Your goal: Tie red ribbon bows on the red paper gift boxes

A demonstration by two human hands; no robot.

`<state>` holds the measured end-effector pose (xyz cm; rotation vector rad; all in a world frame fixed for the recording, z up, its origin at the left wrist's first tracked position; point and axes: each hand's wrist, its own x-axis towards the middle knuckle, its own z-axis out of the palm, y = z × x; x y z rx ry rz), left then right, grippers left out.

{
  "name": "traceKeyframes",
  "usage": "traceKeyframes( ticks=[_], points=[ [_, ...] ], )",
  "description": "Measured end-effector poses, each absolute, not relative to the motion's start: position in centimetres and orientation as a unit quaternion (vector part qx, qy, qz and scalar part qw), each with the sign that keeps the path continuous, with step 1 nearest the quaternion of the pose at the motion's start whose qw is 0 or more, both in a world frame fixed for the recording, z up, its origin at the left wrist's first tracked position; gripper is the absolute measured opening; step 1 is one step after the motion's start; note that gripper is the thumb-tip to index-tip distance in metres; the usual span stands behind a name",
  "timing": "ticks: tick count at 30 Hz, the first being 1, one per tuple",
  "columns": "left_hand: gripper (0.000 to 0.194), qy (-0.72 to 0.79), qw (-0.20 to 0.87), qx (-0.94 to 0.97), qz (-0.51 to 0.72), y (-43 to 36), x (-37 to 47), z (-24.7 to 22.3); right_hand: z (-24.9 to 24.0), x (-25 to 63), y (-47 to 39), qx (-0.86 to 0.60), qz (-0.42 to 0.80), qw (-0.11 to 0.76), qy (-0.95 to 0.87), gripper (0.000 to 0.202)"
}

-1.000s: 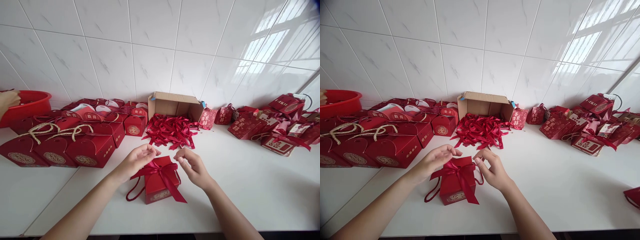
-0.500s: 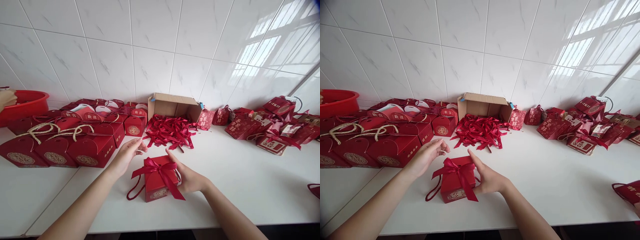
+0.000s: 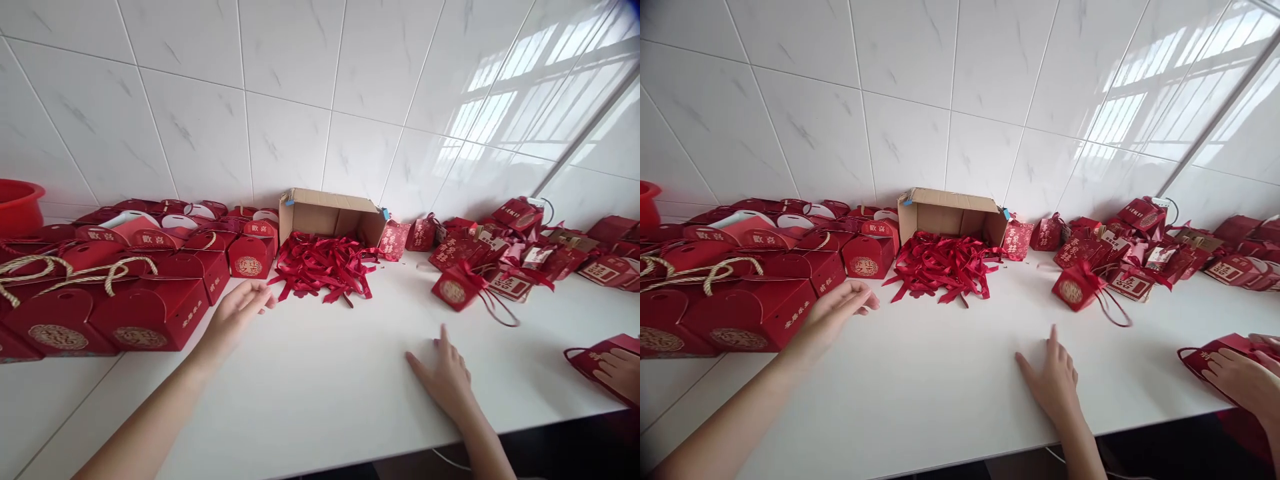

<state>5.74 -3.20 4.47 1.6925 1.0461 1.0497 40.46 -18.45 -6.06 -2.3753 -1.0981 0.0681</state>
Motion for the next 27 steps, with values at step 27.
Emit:
traceKeyframes(
  ticks=[27],
  points=[
    [0.045, 0.445, 0.069, 0.878, 0.161, -3.6, 3.0, 5.4, -3.8, 40.5, -18.0, -0.852, 0.085, 0.054, -0.513, 0.062]
  ],
)
